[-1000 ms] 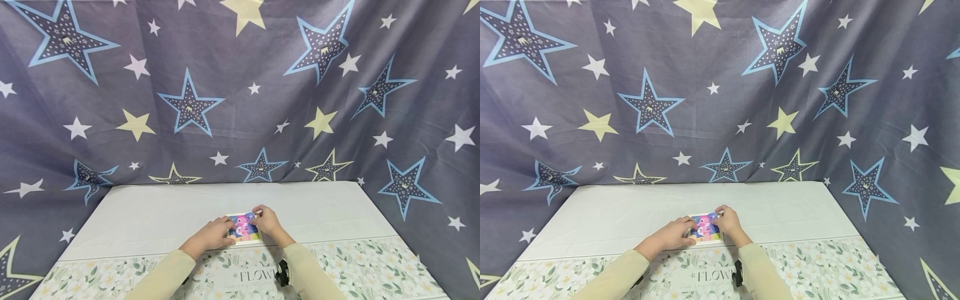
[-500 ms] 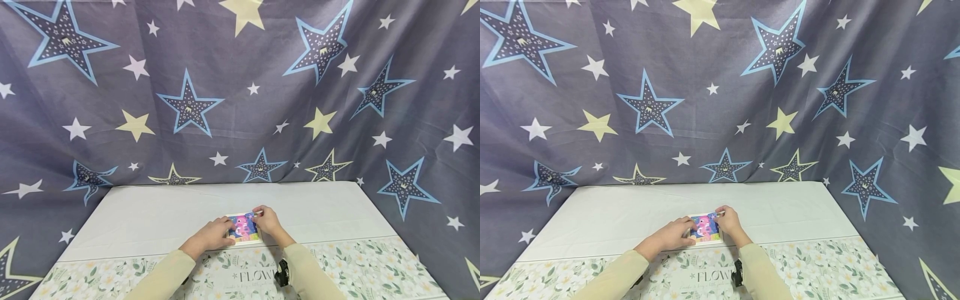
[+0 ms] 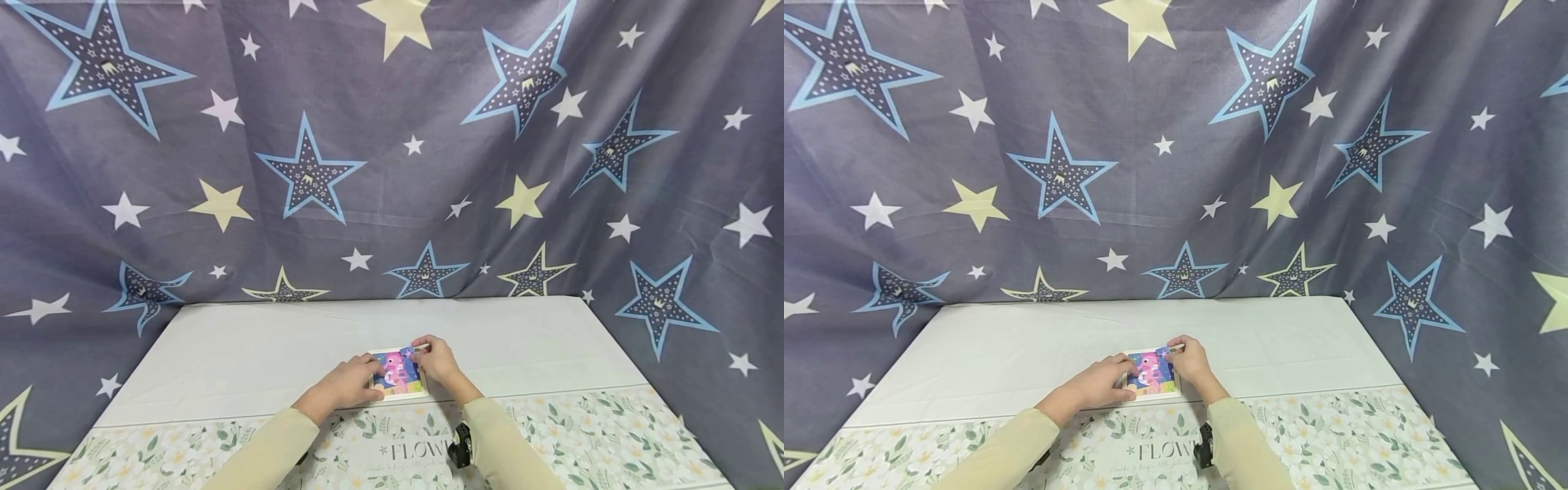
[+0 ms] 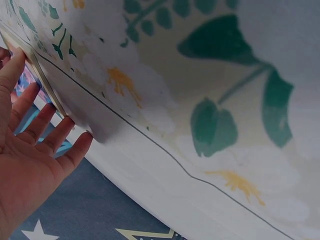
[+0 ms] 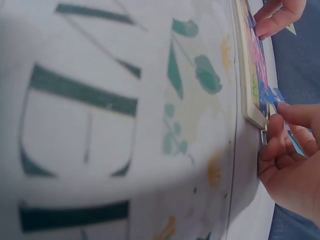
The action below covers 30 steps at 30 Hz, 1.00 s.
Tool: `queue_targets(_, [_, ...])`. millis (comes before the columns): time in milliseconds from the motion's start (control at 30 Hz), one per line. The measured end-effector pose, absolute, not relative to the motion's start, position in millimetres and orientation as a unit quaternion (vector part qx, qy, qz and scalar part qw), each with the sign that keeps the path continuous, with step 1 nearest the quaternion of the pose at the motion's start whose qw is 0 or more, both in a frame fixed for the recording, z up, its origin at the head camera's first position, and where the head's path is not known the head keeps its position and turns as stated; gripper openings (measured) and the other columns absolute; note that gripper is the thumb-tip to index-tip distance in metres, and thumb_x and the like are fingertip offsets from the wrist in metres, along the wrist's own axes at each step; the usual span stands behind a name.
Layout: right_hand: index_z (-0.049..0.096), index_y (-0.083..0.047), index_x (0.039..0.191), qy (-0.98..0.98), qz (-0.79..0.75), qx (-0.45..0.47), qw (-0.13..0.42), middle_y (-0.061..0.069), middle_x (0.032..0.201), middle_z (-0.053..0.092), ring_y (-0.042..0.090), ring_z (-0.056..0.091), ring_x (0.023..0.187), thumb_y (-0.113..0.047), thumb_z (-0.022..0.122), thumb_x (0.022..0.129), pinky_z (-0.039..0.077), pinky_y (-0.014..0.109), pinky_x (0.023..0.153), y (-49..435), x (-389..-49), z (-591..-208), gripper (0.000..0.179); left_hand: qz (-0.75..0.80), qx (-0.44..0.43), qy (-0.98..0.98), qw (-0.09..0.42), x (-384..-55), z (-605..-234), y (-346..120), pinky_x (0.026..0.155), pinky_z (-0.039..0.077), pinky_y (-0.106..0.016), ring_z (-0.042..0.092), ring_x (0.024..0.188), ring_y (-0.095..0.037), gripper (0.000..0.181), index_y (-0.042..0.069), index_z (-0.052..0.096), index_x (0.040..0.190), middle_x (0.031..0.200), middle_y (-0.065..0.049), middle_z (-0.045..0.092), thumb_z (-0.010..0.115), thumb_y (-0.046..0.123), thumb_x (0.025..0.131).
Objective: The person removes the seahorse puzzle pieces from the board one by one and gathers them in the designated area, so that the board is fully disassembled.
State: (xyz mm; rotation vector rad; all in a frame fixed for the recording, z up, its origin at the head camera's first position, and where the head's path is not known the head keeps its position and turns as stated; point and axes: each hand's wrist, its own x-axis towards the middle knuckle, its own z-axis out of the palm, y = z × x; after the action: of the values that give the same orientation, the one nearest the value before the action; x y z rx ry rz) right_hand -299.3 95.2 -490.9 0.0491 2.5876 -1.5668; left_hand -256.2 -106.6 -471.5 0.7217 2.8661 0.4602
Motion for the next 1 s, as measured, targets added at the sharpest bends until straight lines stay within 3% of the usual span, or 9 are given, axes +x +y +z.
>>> queue_targets(1000, [0.064,-0.002,0.108,0.84,-0.539,0.049,0.031,0.005,0.072,0.055,0.014,0.053,0.057,-0.008,0.062,0.085,0.043,0.024,0.049,127,-303,-483,0.024,0.152,0.241,0.956,0.07,-255,-472,-107,0.103,0.04,-0.05,0.049,0.122,-0.027,0.041,0.017,0.06,0.119,0.131,-0.007,0.053,0.065,0.042,0.085])
